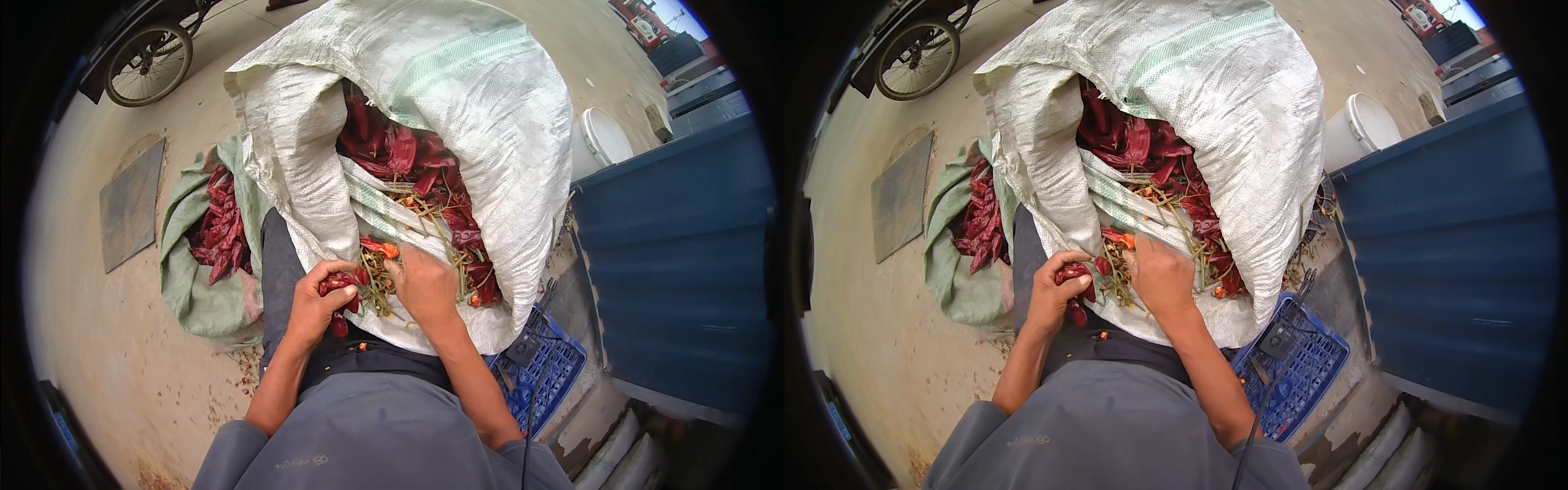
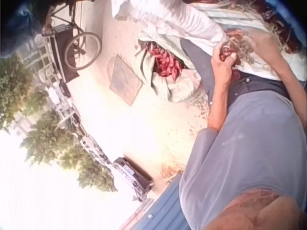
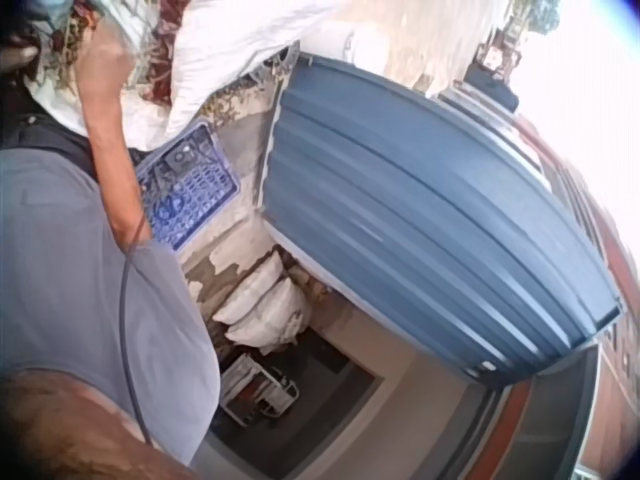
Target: The person removes stems from red chili peppers by hand. They pick peppers from a large sack, pull off the stems, and drop the peppers back into the sack while discarding the stems.
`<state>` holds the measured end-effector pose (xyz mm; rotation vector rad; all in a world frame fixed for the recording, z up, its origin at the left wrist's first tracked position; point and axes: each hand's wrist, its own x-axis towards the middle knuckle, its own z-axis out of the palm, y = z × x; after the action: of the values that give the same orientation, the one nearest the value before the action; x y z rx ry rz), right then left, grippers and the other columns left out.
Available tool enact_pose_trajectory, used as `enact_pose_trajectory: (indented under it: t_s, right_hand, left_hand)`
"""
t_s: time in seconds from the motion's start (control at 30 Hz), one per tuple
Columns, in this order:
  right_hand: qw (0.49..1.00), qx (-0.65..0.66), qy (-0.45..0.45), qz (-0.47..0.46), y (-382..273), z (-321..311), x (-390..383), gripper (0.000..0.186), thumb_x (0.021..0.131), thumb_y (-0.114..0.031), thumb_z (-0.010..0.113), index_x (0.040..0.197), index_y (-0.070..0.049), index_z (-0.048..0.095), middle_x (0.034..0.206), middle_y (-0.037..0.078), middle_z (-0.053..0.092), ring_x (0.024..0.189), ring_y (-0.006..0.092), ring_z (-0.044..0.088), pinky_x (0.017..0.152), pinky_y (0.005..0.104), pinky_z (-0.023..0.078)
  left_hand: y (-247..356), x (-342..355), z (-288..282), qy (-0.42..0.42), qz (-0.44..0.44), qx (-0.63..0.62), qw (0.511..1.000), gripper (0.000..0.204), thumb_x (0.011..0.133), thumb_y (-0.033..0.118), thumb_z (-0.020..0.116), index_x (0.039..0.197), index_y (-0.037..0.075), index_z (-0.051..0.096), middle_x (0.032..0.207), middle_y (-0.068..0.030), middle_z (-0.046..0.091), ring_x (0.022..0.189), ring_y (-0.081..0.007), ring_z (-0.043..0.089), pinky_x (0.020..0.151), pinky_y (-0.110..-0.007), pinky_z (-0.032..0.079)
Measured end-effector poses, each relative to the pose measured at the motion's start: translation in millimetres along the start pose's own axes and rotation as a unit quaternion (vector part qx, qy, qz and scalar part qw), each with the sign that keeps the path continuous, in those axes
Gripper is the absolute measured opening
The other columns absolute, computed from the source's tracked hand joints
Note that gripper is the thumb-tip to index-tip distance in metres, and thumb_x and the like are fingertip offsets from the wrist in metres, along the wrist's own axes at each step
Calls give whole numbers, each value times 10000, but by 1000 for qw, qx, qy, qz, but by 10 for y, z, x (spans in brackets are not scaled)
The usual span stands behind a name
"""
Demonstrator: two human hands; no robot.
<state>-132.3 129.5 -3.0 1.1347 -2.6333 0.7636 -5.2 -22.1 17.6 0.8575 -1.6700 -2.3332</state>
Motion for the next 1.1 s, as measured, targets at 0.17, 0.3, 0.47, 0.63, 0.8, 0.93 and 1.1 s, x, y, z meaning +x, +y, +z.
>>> enact_pose_trajectory:
  t_s: [0.17,0.3,0.47,0.63,0.8,0.93,1.1]
  right_hand:
    - [996,-52,-78,-12,57,203,91,142,850,-151,657,747,-65,609,659,77,625,616,305,668,560,418,532]
    - [987,112,-59,99,28,-21,61,145,831,-150,712,807,-18,655,680,97,658,610,234,654,566,404,507]
    - [784,512,-140,323,78,-217,-93,149,893,-144,673,894,4,680,661,3,597,566,57,498,492,271,386]
    - [617,623,-218,428,45,-409,-145,177,932,-173,673,958,3,663,671,-45,519,509,25,392,454,206,285]
    - [619,643,-210,399,-124,-504,-135,190,944,-192,666,970,-7,632,694,-38,515,527,44,413,457,221,317]
    - [851,486,-89,177,-126,-363,-253,256,917,-226,705,997,6,633,736,13,597,587,115,526,538,280,444]
    - [941,308,-106,94,-307,-762,-221,264,871,-237,756,961,-12,653,788,111,648,636,229,614,596,344,492]
  left_hand:
    - [-29,18,7,13,0,-11,1000,238,803,65,798,840,69,563,696,37,556,597,-37,530,546,-213,439]
    - [-22,23,-63,26,-4,6,1000,210,803,32,781,868,51,583,692,31,558,571,-40,531,516,-225,433]
    - [11,-3,34,4,115,157,981,302,800,-21,733,1089,15,654,884,-47,654,726,-109,641,622,-254,508]
    - [58,24,175,-94,322,349,875,495,750,-25,765,1226,63,662,1202,-131,655,998,-230,677,818,-318,545]
    - [56,-21,213,-91,337,361,865,382,732,-5,762,1101,36,668,1131,-149,674,985,-339,674,825,-391,551]
    - [139,-96,191,-75,326,347,876,327,729,-14,747,1040,31,657,1001,-135,680,901,-335,668,757,-405,539]
    - [226,-121,229,-63,366,425,825,328,739,-5,728,1054,50,655,835,-99,632,762,-317,621,648,-425,491]
